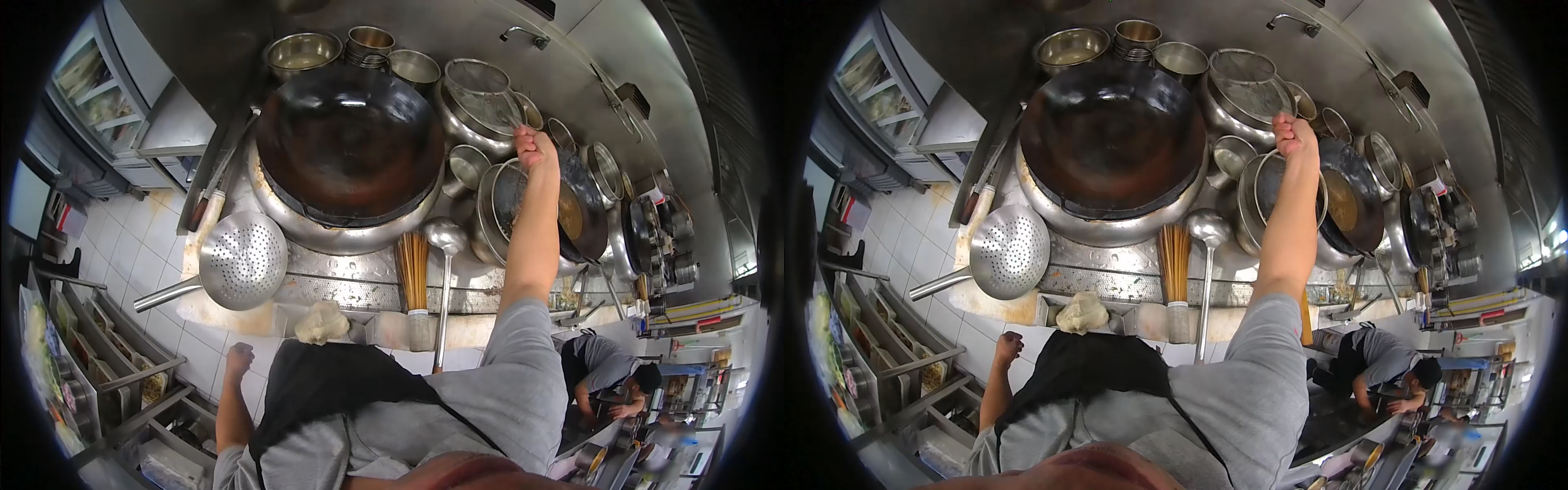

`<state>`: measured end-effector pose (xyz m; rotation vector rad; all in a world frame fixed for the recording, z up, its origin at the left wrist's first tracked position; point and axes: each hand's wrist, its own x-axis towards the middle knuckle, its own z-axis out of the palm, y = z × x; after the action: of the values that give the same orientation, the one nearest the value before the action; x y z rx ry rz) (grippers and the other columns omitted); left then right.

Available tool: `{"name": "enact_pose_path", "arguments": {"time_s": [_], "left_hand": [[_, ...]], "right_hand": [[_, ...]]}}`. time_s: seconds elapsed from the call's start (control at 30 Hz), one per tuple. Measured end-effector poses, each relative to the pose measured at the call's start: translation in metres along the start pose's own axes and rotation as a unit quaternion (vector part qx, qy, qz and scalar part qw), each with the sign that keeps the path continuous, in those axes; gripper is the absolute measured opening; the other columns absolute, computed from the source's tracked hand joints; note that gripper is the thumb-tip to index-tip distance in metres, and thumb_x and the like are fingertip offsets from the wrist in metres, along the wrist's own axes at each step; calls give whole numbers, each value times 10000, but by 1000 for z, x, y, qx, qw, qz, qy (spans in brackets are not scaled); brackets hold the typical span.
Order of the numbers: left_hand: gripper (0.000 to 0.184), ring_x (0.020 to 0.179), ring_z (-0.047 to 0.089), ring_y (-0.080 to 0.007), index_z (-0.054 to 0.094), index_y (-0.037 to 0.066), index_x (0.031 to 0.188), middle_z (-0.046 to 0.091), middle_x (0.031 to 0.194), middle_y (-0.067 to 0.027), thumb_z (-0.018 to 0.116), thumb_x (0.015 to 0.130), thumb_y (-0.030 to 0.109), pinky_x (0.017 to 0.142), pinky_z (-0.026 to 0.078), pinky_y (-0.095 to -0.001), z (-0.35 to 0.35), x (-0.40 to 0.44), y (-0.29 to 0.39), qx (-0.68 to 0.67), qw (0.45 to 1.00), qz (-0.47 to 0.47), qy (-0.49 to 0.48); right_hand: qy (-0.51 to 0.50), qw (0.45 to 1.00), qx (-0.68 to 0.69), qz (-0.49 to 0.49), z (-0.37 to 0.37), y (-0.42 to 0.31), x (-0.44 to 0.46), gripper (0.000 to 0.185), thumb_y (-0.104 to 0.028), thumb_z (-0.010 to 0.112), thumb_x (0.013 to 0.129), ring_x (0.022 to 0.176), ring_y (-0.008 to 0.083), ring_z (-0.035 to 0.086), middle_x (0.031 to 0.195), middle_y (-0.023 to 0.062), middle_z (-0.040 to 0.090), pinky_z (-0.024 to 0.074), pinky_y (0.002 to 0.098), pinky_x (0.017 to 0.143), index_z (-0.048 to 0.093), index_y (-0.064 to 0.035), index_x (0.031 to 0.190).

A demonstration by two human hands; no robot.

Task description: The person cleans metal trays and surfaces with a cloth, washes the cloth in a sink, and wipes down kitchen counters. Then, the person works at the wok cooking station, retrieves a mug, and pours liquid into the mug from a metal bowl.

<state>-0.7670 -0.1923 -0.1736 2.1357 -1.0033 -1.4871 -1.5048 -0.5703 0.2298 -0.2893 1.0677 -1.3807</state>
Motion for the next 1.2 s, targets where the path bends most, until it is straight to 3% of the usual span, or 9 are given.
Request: {"name": "enact_pose_path", "arguments": {"time_s": [0.2,0.4,0.5,0.53,0.63,0.83,1.03,1.1,1.2], "left_hand": [[171,567,626,-168,679,13,930,669,686,-91,572,811,72,469,490,-305,21,-6,-30,28,999,-19,-8],[168,535,596,-155,666,-8,922,649,669,-93,593,851,125,431,473,-294,35,-58,-55,-21,993,-119,1],[171,526,579,-150,660,-5,945,639,662,-84,589,847,116,425,461,-296,37,-83,-63,-52,986,-157,17],[165,534,575,-148,656,-2,960,638,669,-82,585,850,97,434,462,-297,35,-94,-59,-76,985,-154,17],[151,547,576,-148,654,1,959,640,681,-86,581,858,87,445,460,-293,35,-104,-63,-64,988,-134,35],[178,602,606,-166,673,3,961,663,730,-91,599,844,116,509,484,-308,27,-116,-17,29,996,-88,-10],[338,879,678,-339,715,5,918,701,933,-200,569,852,302,770,530,-419,0,1,-85,223,959,119,-124],[321,937,658,-354,721,24,906,693,984,-193,554,841,290,803,528,-418,-12,30,-80,246,942,166,-156],[177,731,676,-226,713,43,840,695,830,-133,571,829,148,635,544,-355,-34,67,-67,250,927,198,-197]], "right_hand": [[-65,977,-101,-176,95,-36,-14,37,-57,506,934,443,43,401,669,18,522,273,154,312,526,-31,919],[4,834,-259,-488,197,-51,7,381,-86,577,900,528,148,574,746,105,657,462,266,448,560,-28,1276],[297,377,-559,-676,214,-37,64,394,-122,525,911,709,297,686,835,178,695,544,406,609,535,-15,1290],[305,424,-616,-590,224,-18,55,372,-138,477,911,872,391,684,920,218,692,541,490,765,558,-27,1256],[224,370,-755,-493,208,-8,128,333,-132,486,907,886,375,688,964,214,691,548,473,795,570,-28,1212],[200,407,-769,-452,211,1,91,230,-116,493,905,960,381,674,1028,232,681,550,459,818,626,-1,1054],[246,507,-607,-561,160,68,-17,333,-61,486,830,952,438,644,988,266,672,518,484,835,598,-10,1139],[259,588,-580,-500,119,122,-62,342,-59,507,811,923,448,644,934,262,676,506,472,825,576,-9,1142],[186,832,-370,-369,63,197,-141,306,-40,530,818,570,187,527,734,95,617,370,311,489,596,-50,1117]]}}
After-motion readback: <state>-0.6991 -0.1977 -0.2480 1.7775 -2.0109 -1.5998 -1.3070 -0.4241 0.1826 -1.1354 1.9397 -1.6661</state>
